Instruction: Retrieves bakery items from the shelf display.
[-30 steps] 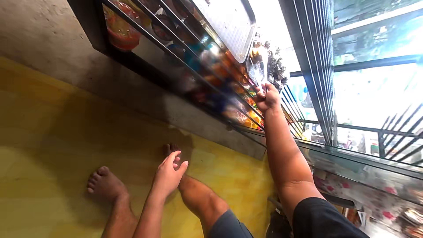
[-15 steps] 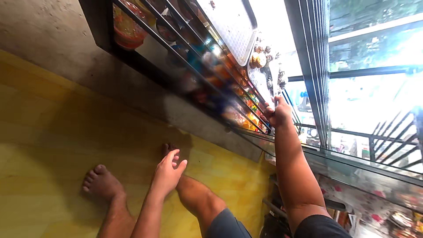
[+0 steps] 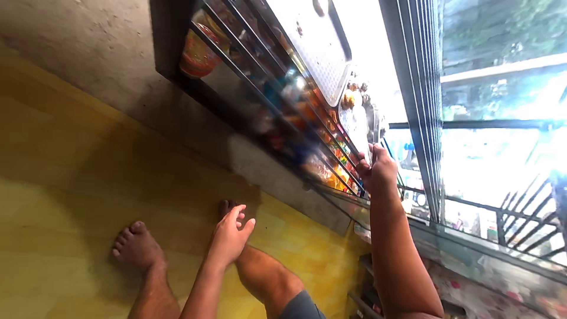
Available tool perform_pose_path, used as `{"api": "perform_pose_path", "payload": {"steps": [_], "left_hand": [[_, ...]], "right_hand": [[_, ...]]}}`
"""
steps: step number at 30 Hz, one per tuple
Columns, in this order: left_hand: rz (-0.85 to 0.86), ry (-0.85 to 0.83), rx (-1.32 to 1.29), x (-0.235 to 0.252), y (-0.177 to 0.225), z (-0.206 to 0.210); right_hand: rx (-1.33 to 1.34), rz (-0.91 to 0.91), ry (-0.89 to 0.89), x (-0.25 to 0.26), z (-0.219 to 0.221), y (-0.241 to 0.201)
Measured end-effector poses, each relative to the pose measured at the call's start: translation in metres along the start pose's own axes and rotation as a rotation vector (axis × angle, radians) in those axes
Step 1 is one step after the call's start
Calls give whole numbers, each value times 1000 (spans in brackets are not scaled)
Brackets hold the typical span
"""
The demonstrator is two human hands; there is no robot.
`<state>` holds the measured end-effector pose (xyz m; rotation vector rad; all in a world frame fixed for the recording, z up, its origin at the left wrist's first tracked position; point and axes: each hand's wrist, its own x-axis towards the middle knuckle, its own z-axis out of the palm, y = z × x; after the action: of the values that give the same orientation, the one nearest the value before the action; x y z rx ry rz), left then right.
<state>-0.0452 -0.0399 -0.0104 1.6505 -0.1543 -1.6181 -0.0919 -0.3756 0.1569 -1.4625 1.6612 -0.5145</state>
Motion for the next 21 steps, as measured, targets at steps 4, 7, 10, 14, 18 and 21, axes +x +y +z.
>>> {"api": "perform_pose_path", "payload": {"steps": [4, 7, 10, 14, 18, 21], "left_hand": [[15, -1, -31, 3, -1, 6], [10, 14, -31, 6, -1, 5], [10, 42, -38, 9, 0, 3], [-9, 23, -71, 10, 7, -3], [-12, 17, -79, 13, 9, -4], [-17, 10, -88, 15, 10, -8]], "right_hand": [[237, 56, -273, 25, 75, -52], [354, 127, -420, 64, 144, -95], [413, 147, -370, 94, 194, -119], [365, 116, -280, 123, 227, -130], [331, 102, -283, 147, 228, -116], [359, 63, -267, 143, 219, -107]]}}
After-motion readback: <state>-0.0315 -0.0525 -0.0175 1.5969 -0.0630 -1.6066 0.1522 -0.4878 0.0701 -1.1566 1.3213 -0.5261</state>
